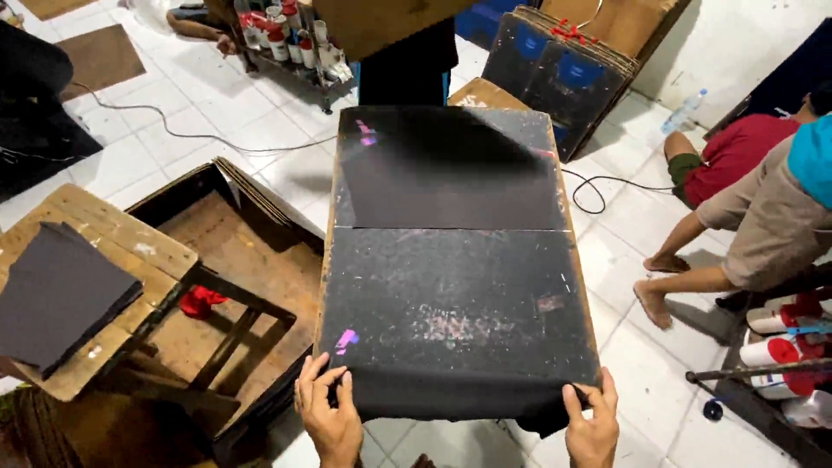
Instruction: Placing and smoothing pre-cut fabric sleeves onto a screen printing board for preparation.
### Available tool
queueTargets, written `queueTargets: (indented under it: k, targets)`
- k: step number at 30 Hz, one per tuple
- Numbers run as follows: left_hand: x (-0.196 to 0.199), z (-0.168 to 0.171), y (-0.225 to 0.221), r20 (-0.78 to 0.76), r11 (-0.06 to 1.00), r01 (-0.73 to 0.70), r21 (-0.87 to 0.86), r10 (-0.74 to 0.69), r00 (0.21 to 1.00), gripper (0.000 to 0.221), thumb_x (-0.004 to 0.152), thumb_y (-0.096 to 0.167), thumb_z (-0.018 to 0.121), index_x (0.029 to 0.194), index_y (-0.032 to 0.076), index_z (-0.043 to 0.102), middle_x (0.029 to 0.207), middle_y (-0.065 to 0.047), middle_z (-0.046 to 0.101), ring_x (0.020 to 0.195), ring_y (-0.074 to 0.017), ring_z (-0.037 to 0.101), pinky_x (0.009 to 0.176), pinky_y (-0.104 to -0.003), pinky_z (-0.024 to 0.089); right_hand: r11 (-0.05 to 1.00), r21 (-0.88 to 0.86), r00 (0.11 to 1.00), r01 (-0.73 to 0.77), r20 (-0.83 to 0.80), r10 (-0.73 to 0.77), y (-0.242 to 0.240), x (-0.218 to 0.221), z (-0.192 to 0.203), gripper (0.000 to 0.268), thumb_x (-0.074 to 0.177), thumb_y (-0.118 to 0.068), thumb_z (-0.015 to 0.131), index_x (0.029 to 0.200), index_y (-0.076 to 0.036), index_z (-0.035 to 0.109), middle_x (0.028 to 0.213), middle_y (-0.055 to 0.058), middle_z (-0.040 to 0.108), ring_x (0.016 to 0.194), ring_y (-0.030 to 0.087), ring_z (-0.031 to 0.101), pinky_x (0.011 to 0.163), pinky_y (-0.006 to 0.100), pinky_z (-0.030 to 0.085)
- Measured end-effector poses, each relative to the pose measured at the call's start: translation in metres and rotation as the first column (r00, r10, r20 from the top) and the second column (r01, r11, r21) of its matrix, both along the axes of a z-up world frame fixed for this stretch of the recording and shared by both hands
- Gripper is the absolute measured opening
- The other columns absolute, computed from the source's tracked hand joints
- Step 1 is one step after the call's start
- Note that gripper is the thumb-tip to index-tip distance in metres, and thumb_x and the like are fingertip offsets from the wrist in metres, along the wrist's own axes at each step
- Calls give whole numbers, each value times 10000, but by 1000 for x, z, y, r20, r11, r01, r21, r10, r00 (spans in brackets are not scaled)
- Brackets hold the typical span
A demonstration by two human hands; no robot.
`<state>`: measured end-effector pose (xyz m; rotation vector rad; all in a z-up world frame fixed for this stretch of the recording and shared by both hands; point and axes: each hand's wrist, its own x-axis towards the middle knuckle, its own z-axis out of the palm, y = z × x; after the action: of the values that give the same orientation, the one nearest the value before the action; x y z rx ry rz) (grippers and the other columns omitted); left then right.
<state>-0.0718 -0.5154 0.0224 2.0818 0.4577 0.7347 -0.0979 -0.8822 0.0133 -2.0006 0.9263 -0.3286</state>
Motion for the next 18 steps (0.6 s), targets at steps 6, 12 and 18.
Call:
queueTargets:
  k: [6,12,18]
  targets:
    - [-14,17,2,17,999,18,29,-19,1000,104,926,156,679,956,137,777,1137,-18,749,1180,-240,650,1082,-445,413,997,74,989,37,143,-48,5,-6,15,257,908,-236,733,1048,-27,780,1593,61,528,1338,204,537,1084,326,388]
    - [-28,51,8,50,994,64,-88,-60,997,91,881,45,718,914,73,798,940,-70,775,899,-196,724,892,-359,543,999,0,942,-49,332,46,9,-29,53,152,974,-110,702,1047,9,761,1288,80,720,1012,116,619,826,256,424]
    - [-41,114,11,141,952,160,-260,-127,982,75,886,13,714,902,3,786,846,-83,746,790,-151,685,754,-281,549,984,-70,814,-161,555,173,-11,-44,76,99,1001,-42,680,1051,28,730,990,93,711,933,145,645,860,209,479]
